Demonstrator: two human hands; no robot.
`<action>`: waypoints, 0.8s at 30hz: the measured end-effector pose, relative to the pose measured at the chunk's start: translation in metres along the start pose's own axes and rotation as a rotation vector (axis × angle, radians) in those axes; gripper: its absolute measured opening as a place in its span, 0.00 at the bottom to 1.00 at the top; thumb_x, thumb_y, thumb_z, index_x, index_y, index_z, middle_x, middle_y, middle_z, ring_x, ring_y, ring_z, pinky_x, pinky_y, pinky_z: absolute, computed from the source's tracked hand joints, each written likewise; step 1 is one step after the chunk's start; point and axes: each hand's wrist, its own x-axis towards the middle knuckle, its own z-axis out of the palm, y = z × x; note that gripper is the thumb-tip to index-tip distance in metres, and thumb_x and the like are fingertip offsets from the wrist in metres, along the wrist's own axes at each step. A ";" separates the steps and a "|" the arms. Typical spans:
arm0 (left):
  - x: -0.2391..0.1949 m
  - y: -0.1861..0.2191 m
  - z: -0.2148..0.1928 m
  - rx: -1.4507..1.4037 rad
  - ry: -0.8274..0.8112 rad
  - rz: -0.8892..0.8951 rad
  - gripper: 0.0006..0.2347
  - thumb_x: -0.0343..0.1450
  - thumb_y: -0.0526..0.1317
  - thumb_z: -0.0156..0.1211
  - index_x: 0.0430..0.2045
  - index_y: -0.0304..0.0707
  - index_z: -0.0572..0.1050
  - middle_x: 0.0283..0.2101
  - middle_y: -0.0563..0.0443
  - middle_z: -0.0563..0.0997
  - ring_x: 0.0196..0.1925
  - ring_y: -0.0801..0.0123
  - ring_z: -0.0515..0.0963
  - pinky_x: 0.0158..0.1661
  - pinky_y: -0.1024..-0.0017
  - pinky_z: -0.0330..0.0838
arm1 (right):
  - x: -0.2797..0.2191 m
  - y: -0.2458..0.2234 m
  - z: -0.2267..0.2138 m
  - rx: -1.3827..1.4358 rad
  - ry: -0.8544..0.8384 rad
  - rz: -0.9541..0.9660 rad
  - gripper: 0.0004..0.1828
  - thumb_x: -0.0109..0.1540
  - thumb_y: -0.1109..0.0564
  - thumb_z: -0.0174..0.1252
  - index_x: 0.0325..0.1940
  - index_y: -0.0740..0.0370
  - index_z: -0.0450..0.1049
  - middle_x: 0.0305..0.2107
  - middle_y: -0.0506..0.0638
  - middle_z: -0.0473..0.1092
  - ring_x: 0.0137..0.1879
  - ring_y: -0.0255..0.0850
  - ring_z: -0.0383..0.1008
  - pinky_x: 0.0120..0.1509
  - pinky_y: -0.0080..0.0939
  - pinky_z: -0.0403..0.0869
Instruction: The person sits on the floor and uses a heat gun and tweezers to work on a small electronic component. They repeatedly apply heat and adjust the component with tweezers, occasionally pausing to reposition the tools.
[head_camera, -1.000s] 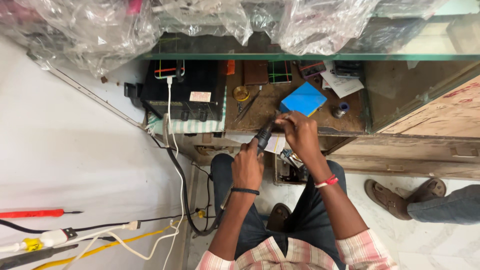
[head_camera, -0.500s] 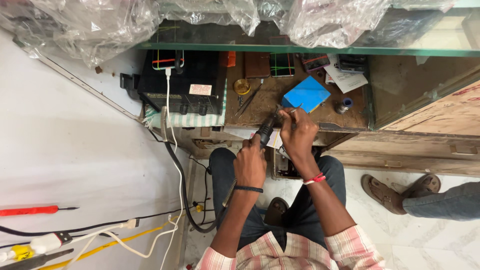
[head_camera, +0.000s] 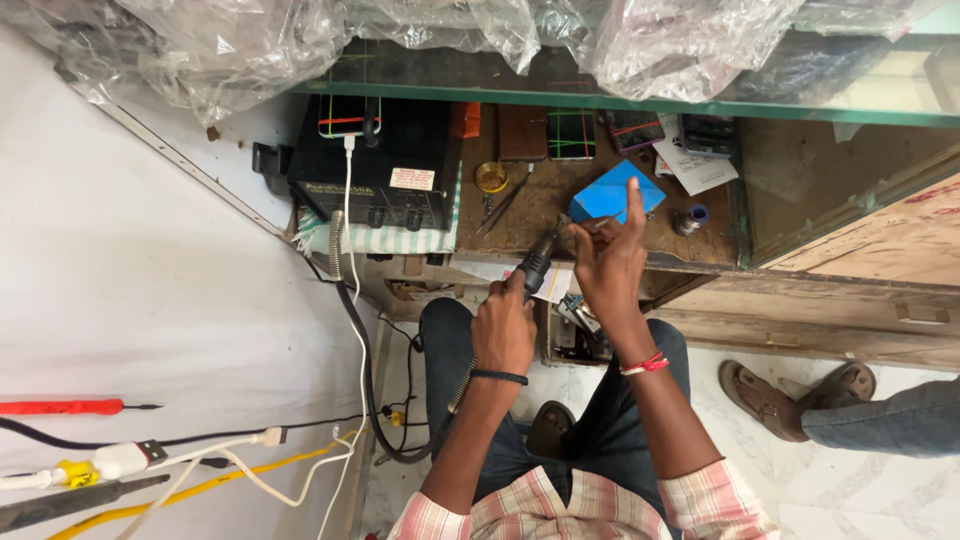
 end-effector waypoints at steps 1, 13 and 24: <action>0.000 0.000 0.000 0.001 -0.003 -0.006 0.18 0.67 0.31 0.64 0.53 0.30 0.72 0.44 0.28 0.79 0.41 0.40 0.84 0.36 0.53 0.80 | 0.003 -0.001 -0.003 -0.054 -0.032 -0.032 0.40 0.64 0.67 0.61 0.74 0.67 0.47 0.28 0.58 0.75 0.32 0.46 0.79 0.36 0.42 0.75; 0.002 -0.004 0.005 0.020 -0.008 0.003 0.21 0.65 0.30 0.64 0.55 0.28 0.72 0.43 0.26 0.80 0.40 0.42 0.85 0.35 0.56 0.81 | 0.009 -0.026 -0.018 -0.044 -0.198 -0.179 0.14 0.65 0.73 0.55 0.54 0.67 0.71 0.42 0.59 0.79 0.49 0.48 0.83 0.47 0.41 0.79; 0.003 -0.001 0.001 0.014 -0.038 -0.029 0.17 0.69 0.32 0.63 0.53 0.30 0.73 0.38 0.28 0.81 0.38 0.42 0.85 0.35 0.54 0.80 | 0.026 -0.021 -0.026 0.060 -0.260 -0.035 0.11 0.65 0.69 0.59 0.52 0.69 0.77 0.38 0.54 0.81 0.47 0.42 0.84 0.51 0.38 0.79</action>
